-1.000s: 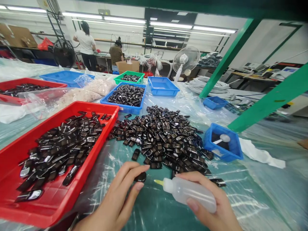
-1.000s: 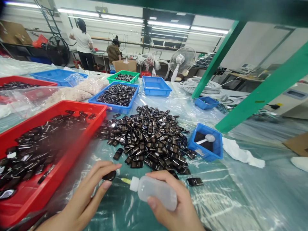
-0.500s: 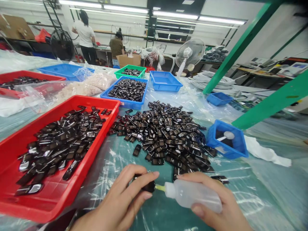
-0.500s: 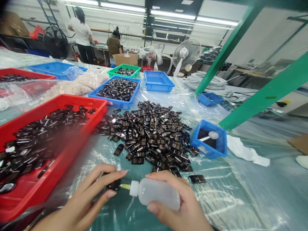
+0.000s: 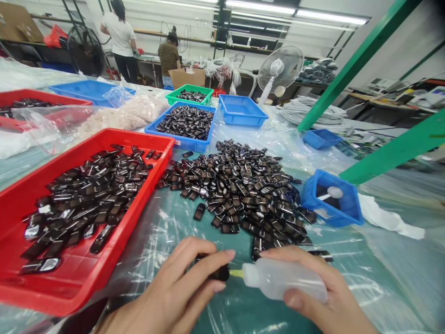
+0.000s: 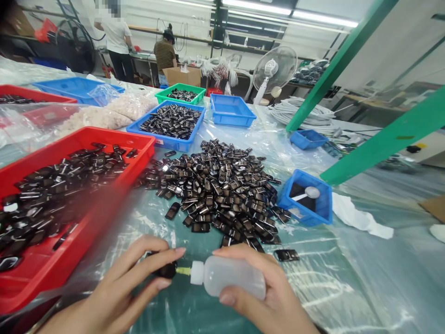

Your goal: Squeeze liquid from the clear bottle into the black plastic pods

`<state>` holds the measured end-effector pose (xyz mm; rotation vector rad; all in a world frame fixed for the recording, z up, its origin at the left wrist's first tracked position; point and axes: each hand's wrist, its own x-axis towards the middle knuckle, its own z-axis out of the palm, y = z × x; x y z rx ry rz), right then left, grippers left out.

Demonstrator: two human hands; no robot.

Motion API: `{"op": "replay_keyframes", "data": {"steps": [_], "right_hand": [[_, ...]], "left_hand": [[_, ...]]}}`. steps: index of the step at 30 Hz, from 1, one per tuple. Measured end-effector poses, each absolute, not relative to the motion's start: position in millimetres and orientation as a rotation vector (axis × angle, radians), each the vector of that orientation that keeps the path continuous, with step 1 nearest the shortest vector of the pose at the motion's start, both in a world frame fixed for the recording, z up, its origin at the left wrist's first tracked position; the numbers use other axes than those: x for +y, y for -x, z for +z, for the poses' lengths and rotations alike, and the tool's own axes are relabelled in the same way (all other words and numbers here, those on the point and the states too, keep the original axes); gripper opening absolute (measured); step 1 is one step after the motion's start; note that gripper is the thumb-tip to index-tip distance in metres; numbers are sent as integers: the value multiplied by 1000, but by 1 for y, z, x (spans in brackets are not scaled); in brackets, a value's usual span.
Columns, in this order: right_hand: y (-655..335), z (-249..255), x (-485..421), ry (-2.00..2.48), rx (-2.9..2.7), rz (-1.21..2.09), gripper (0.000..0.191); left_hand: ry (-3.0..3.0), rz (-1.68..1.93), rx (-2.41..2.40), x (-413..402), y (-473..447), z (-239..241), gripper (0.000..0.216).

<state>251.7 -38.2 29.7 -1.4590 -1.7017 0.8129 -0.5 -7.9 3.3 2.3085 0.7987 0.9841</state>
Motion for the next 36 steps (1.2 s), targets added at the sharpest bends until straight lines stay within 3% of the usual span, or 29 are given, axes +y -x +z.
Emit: {"op": "replay_keyframes", "data": {"steps": [12, 17, 23, 36], "right_hand": [[-252, 32, -38, 1437, -1748, 802, 25], [-244, 35, -41, 1511, -1618, 764, 34], [-241, 35, -40, 1458, -1602, 778, 30], [-244, 35, -45, 1563, -1628, 535, 33]], "left_hand": [[-2294, 983, 834, -9, 1, 7, 31], [-2037, 940, 827, -6, -1, 6, 30], [-1911, 874, 871, -6, -3, 6, 32], [-1898, 842, 878, -2, 1, 5, 37]]}}
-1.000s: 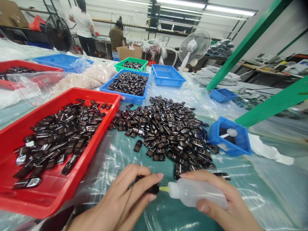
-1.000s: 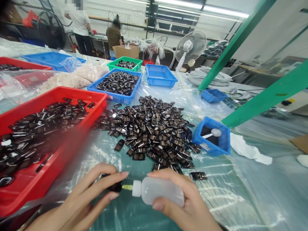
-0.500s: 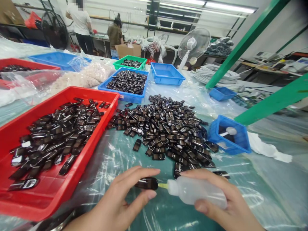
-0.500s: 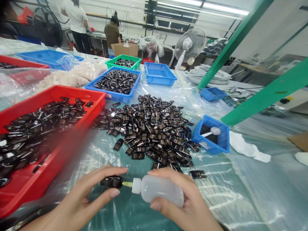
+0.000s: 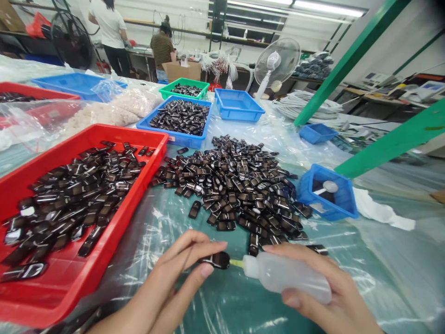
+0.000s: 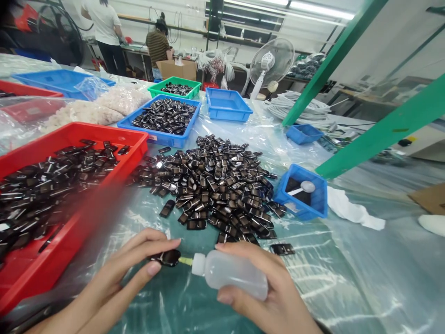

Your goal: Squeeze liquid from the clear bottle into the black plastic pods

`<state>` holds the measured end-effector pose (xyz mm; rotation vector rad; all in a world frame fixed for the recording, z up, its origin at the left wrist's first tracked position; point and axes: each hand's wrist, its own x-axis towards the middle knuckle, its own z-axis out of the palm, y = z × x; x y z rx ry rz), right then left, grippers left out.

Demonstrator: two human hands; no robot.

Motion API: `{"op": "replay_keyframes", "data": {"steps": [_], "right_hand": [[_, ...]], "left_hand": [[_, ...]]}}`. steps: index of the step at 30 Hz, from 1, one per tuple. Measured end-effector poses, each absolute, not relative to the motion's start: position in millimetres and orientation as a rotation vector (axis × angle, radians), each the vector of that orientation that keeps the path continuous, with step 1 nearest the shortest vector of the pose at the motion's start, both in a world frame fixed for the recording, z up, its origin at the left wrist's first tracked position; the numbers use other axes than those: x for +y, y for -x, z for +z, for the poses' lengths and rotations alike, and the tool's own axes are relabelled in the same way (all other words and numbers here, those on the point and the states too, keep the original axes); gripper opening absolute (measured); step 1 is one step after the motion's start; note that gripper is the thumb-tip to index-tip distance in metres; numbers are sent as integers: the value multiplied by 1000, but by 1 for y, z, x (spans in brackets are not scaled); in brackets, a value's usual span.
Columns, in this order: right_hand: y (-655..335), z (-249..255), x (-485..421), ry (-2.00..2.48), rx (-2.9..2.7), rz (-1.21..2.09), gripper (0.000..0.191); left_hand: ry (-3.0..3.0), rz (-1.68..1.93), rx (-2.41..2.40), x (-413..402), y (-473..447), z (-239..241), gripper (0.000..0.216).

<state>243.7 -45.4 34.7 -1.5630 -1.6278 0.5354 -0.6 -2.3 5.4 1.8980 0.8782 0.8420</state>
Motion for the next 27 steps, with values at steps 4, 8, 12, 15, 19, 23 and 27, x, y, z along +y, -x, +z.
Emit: {"op": "replay_keyframes", "data": {"steps": [4, 8, 12, 15, 19, 23, 27], "right_hand": [[-245, 37, -45, 1544, -1665, 527, 34], [-249, 38, -44, 1548, -1698, 513, 36], [-255, 38, -42, 1485, -1818, 534, 28], [-256, 39, -42, 1474, -1792, 558, 27], [-254, 36, -42, 1472, -1731, 648, 27], [-255, 30, -39, 1490, -1693, 702, 29], [-253, 24, -32, 1522, -1664, 806, 33]], "left_hand": [[-1897, 882, 881, -2, 1, 4, 38], [-1921, 871, 878, -3, 1, 7, 35], [-1930, 860, 898, -4, 1, 6, 33], [-1956, 869, 891, -5, 2, 5, 33], [-1980, 861, 899, -5, 3, 5, 32], [-2000, 885, 915, -4, 3, 4, 32], [-2013, 938, 1045, -3, 5, 4, 28]]}}
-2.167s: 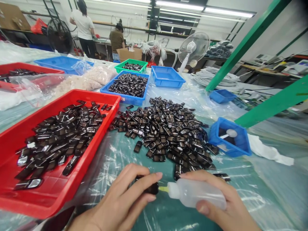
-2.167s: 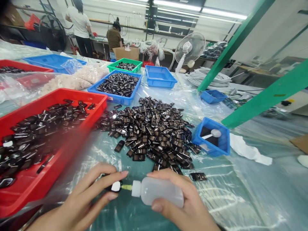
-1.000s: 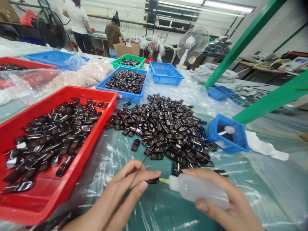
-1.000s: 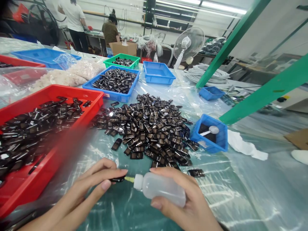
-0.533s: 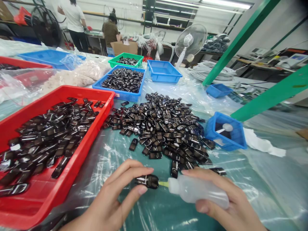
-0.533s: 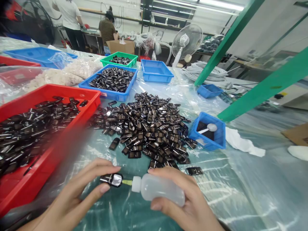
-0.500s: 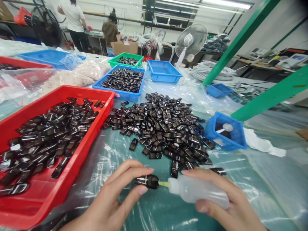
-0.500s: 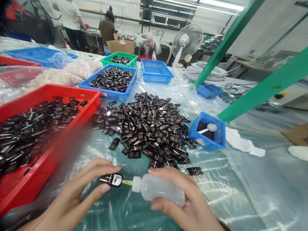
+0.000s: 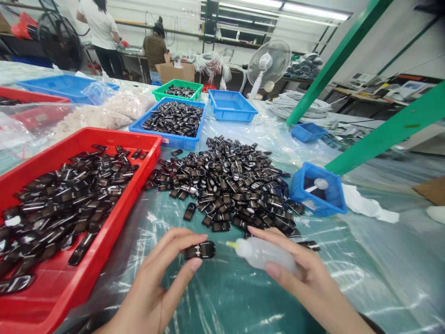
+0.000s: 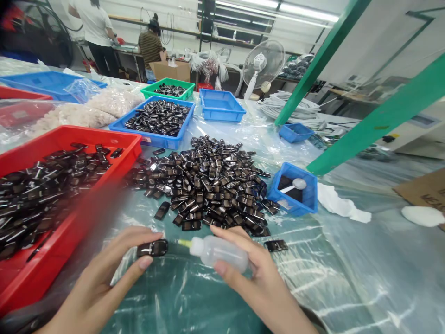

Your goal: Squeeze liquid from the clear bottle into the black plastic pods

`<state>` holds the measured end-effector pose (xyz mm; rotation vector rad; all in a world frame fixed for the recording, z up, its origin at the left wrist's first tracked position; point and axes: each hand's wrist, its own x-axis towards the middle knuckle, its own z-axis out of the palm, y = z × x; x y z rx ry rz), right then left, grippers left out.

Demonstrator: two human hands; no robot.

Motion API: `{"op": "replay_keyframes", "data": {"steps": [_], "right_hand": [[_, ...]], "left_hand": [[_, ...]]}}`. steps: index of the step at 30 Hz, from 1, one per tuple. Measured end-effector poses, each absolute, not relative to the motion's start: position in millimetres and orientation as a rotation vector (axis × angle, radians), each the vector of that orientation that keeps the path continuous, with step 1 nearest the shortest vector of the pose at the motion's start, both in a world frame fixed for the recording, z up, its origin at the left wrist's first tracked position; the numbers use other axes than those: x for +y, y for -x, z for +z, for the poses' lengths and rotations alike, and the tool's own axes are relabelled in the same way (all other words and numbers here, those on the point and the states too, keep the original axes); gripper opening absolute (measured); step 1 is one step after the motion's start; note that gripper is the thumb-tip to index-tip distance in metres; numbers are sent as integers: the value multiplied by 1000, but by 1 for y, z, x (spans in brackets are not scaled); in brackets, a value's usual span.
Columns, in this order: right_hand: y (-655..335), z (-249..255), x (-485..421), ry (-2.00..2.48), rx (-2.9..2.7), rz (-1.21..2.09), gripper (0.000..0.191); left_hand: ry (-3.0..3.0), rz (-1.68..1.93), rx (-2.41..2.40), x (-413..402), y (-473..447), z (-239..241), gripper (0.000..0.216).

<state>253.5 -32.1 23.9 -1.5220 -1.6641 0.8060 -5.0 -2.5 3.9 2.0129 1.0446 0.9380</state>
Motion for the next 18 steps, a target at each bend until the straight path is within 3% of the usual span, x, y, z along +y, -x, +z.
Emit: {"op": "replay_keyframes", "data": {"steps": [9, 15, 17, 18], "right_hand": [[-226, -1, -19, 1529, -1653, 773, 25], [-246, 16, -19, 1578, -1721, 486, 48], [-280, 26, -21, 1677, -1656, 283, 23], [-299, 29, -23, 1746, -1597, 175, 23]], "left_hand": [[-2103, 969, 1067, -2, 5, 4, 27], [-2081, 972, 1124, -6, 5, -4, 24], [-2029, 1008, 1165, -8, 4, -8, 21], [-2003, 1028, 1176, -9, 3, -9, 21]]}}
